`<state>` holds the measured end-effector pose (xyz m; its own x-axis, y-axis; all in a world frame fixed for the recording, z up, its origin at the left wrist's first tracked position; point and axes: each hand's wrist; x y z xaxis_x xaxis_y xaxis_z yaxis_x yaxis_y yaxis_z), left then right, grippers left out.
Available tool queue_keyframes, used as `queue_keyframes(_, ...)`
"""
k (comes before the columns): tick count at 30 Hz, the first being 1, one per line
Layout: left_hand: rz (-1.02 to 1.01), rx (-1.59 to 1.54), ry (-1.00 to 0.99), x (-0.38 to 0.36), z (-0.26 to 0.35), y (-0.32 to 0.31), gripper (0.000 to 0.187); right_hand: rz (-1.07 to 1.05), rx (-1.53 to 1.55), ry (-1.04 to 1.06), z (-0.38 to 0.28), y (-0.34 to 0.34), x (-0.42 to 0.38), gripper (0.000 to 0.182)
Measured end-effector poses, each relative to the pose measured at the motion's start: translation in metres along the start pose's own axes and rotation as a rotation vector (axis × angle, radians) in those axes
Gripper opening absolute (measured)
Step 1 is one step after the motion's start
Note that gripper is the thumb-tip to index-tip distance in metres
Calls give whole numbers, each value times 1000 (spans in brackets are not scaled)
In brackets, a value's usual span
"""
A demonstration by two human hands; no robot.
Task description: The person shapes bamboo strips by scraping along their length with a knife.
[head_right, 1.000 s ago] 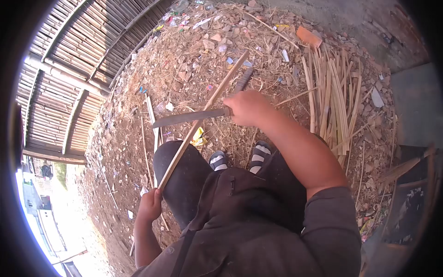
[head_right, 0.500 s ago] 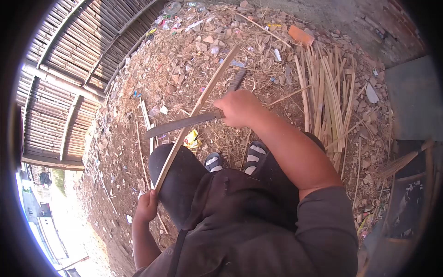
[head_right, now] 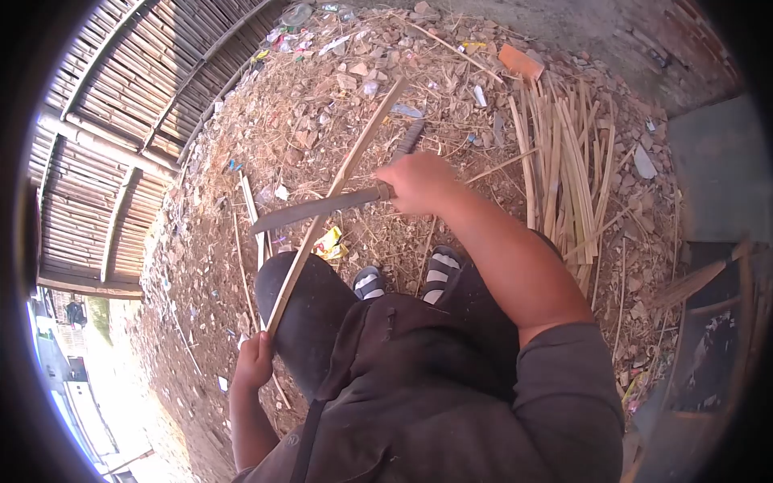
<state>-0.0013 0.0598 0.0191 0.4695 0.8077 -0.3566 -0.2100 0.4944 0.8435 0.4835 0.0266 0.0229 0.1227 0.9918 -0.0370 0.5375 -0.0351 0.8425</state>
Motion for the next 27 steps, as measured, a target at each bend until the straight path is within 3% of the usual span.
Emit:
queue_keyframes(2,0,15,37,-3,6,3,59,66,280,-177,38,-2,11,27)
queue_keyframes(5,-29,10,55,-5,14,15,58,238,259,-260,86,-10,26,28)
queue_keyframes(12,3,22,57,-5,19,14,58,137,98,-145,49,5,1,37)
queue_keyframes(16,122,237,25,-6,17,5,55,55,70,-69,42,12,-11,31)
queue_keyframes(20,219,229,43,-24,28,5,46,54,79,-17,28,15,-12,28)
queue_keyframes(21,130,144,161,-29,27,11,52,52,73,-23,26,15,-11,28)
queue_keyframes(24,39,177,247,-53,16,17,53,71,143,-12,29,15,-12,28)
queue_keyframes(27,79,215,250,-69,-8,1,34,121,148,7,37,11,-11,28)
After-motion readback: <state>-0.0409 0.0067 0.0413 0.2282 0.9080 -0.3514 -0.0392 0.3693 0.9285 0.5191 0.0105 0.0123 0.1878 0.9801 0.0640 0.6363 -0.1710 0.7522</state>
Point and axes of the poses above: each hand's wrist, its own x-axis towards the middle knuckle, its own y-axis out of the back of the hand, z = x × y, and after that the axes turned 10 degrees about x, right-handed
